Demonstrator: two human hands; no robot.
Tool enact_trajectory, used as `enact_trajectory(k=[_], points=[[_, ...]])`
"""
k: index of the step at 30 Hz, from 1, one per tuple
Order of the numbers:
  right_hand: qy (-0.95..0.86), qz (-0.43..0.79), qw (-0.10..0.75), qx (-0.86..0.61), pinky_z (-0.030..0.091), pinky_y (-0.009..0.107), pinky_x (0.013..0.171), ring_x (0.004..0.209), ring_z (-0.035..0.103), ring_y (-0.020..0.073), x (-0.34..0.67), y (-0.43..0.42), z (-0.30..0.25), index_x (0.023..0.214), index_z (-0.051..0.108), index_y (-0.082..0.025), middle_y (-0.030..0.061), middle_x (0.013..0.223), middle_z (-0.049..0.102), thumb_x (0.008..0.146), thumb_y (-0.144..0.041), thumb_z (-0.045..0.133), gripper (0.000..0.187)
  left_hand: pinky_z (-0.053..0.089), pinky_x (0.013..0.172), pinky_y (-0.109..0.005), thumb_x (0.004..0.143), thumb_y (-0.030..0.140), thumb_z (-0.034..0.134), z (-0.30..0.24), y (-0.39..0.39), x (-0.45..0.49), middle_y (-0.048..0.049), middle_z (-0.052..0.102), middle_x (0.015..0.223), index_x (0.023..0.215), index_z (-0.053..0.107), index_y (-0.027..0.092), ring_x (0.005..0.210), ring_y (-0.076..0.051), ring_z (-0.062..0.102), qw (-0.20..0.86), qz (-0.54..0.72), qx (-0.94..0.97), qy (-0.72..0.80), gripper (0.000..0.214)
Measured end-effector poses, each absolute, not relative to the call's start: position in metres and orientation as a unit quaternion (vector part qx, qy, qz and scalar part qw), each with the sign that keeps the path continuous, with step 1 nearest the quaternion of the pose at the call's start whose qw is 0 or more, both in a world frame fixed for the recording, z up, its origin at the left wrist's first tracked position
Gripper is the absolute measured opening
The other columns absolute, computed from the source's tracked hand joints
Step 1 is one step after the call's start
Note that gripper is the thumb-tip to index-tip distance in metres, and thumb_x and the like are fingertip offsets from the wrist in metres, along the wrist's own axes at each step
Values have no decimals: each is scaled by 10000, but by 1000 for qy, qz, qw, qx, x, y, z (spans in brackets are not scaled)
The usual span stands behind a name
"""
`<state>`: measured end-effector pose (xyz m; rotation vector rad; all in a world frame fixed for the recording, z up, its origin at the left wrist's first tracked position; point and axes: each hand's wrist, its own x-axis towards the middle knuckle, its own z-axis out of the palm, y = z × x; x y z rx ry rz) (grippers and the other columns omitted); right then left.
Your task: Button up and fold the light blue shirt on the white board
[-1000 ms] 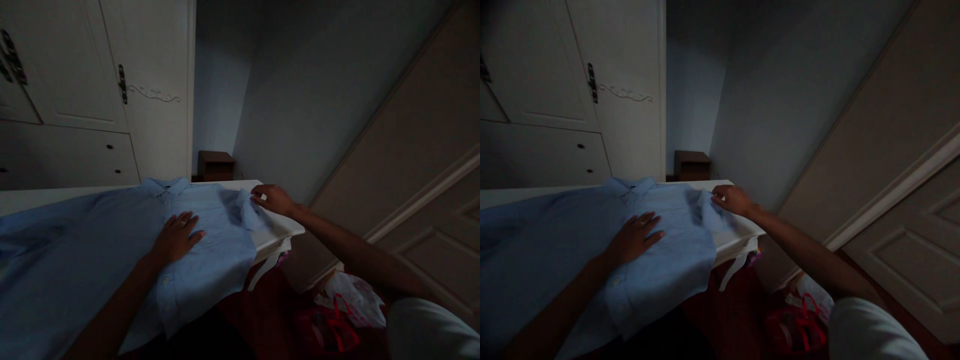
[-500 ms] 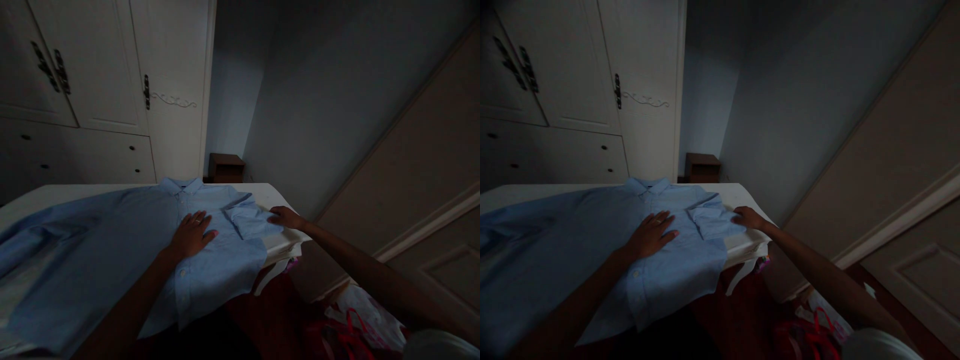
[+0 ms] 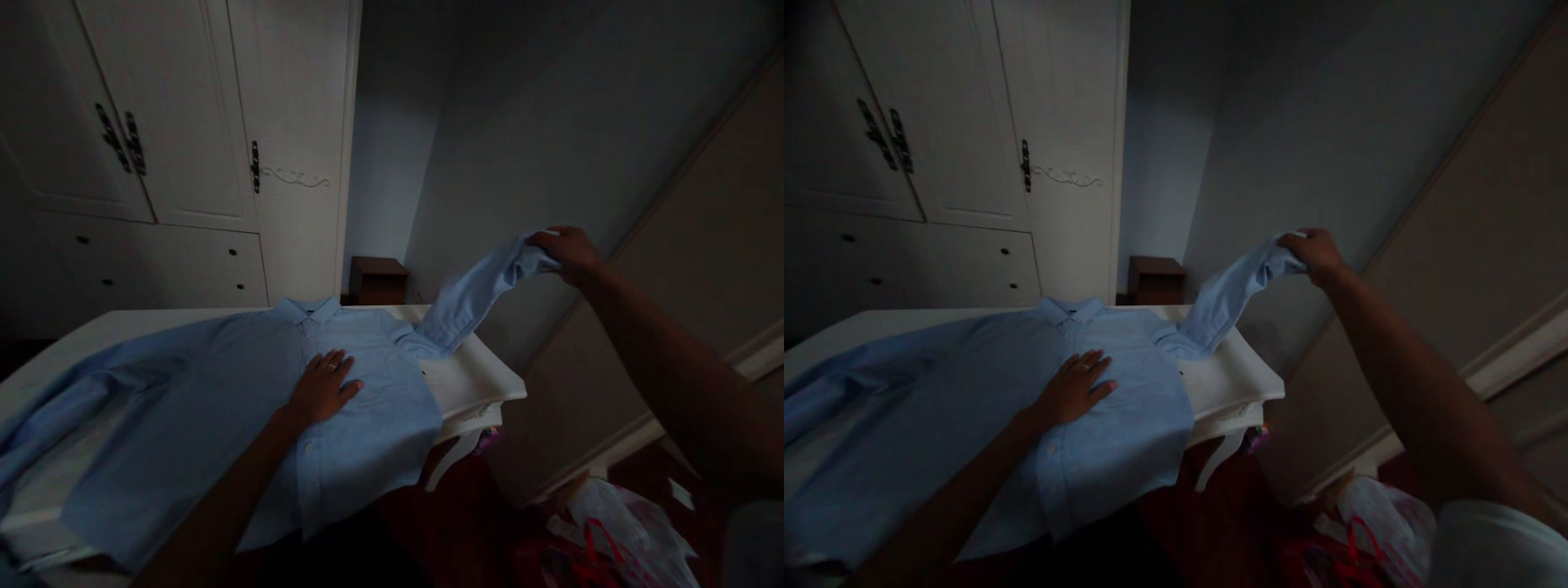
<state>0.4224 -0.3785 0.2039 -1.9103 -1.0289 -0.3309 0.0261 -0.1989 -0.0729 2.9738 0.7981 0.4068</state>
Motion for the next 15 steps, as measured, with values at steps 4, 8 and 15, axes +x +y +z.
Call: enact_trajectory(k=[4,8,15], points=[[-337,-251,342,-841,437,297,670,673,520,101,441,-398,246,952,664,-47,84,813,645,731,-253,757,317,232,1175,-491,958,565,338,-74,-199,25,-152,432,1501,1403,497,176,1425,-287,345,23,139,957,253,612],[-327,-129,307,-885,433,309,624,634,545,107,478,-427,259,1192,630,-62,147,913,680,728,-148,763,490,242,1166,-497,955,566,338,-71,-197,25,-170,426,1501,1413,481,154,1422,-296,350,23,128,959,251,633],[-458,41,221,-860,504,304,681,739,672,192,525,-477,222,912,748,-159,101,901,740,607,-36,756,329,486,898,-506,918,672,245,-15,-206,62,-208,664,1199,1097,689,148,1127,-359,618,62,13,943,326,709]])
